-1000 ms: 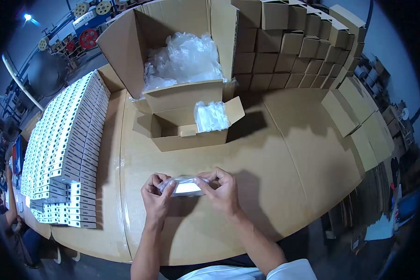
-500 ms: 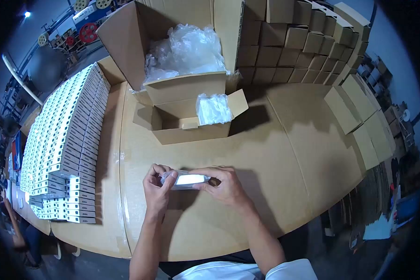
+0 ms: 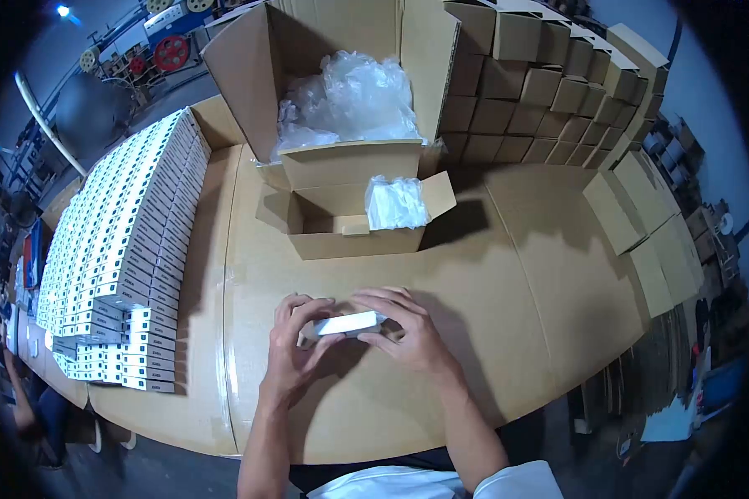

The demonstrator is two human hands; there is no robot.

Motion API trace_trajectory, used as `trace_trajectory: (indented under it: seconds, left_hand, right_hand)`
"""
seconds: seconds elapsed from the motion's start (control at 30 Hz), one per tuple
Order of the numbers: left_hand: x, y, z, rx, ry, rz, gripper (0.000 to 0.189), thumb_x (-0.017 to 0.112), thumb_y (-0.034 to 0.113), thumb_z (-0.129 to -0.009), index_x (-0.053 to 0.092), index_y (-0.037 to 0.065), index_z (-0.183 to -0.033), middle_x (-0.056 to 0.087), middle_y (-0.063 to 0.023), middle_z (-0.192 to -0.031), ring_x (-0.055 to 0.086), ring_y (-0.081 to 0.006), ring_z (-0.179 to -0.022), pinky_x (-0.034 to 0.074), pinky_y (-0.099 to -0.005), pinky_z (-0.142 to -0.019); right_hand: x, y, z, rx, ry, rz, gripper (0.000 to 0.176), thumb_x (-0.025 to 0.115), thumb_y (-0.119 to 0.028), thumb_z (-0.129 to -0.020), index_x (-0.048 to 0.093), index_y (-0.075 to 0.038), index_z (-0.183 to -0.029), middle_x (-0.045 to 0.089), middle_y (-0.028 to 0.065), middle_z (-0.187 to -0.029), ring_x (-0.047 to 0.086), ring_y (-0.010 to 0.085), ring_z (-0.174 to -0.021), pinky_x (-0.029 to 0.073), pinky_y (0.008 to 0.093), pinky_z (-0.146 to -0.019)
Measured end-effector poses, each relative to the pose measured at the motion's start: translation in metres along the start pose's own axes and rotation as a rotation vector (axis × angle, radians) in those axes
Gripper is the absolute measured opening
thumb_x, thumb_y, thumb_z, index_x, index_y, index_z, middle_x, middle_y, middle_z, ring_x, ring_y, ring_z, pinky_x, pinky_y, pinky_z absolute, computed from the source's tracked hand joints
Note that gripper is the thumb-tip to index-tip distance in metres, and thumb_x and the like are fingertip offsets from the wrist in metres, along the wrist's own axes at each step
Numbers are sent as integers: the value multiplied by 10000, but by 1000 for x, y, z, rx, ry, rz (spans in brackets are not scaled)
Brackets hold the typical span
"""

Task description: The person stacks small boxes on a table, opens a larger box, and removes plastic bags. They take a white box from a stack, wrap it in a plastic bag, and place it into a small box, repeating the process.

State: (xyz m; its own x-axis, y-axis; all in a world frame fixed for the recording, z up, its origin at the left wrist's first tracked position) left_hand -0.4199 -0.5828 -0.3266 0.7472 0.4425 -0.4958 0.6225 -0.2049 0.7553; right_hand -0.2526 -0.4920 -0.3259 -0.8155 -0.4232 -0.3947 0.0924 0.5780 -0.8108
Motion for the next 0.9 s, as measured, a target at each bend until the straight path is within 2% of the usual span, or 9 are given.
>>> trace_trajectory:
  seconds: [0.13,0.17,0.27,0.43,0.63,0.67,0.7,0.8,0.9]
  left_hand:
    - [0,-8,-2,-60,-95,23,492,828,123,-768,626,85,-1215,696,-86,-1052,608,-285,-1128,305,-538,-1156]
    - [1,-10,-1,-83,-134,-4,544,823,138,-783,586,81,-1269,696,-92,-1079,602,-284,-1161,294,-542,-1168]
    - [-8,-4,0,-68,-48,-89,604,818,145,-794,535,63,-1322,691,-93,-1105,597,-290,-1167,284,-533,-1177]
    - [-92,1,-5,-83,215,-234,612,796,90,-803,520,21,-1345,658,-161,-1119,613,-305,-1069,484,-414,-941]
    - [-207,-13,9,-233,544,-545,515,733,27,-851,536,4,-1326,648,-122,-1017,592,-213,-889,496,-341,-836]
    - [-224,-23,16,-329,585,-489,562,732,24,-853,495,-10,-1362,621,-149,-1035,584,-278,-909,485,-390,-840]
    - [-238,-30,21,-366,627,-528,581,729,23,-855,480,-10,-1379,619,-149,-1026,577,-270,-895,485,-383,-829]
    - [-265,-49,38,-420,737,-564,649,731,25,-852,448,13,-1436,617,-147,-1004,576,-258,-859,494,-387,-789]
    - [-270,-62,44,-375,725,-748,623,730,14,-853,491,50,-1427,616,-104,-937,573,-210,-764,510,-348,-720]
  right_hand:
    - [1,6,1,-31,-191,77,337,797,-5,-757,749,-81,-1082,732,87,-1068,642,274,-1069,508,406,-925]
    - [0,0,1,-89,-165,118,315,762,42,-777,749,-78,-1067,734,89,-988,674,253,-959,531,383,-827]
    - [0,-2,1,5,-115,42,287,761,60,-785,747,-59,-1045,732,97,-981,686,196,-793,554,327,-696]
    - [-20,3,-11,122,214,-112,215,725,73,-851,654,21,-1048,688,93,-883,673,148,-708,588,283,-630]
    - [-24,-8,-55,-40,577,-55,320,643,107,-902,509,48,-1187,591,115,-1015,683,171,-756,610,280,-660]
    - [-22,-7,-61,-82,624,-20,340,635,112,-904,493,51,-1207,576,123,-1057,682,173,-765,612,280,-662]
    - [-18,-6,-67,-95,652,-17,289,622,103,-916,512,71,-1182,538,139,-1124,684,181,-783,624,282,-681]
    - [-16,14,-71,-32,668,248,255,621,80,-928,530,79,-1165,557,138,-1111,691,198,-807,640,293,-708]
    - [-7,26,-79,-8,669,286,235,643,47,-929,572,74,-1152,595,149,-1097,694,224,-882,628,320,-711]
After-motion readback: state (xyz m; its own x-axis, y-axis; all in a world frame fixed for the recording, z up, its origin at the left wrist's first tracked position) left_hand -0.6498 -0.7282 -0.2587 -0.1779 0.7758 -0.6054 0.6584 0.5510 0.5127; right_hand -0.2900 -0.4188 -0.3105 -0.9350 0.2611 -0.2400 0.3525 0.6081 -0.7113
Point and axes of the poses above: each hand's wrist, its own z-axis away from the middle knuckle, its own x-axis out of the palm, y = z × x, the point moved 5 cm from there along -z, towards the middle knuckle
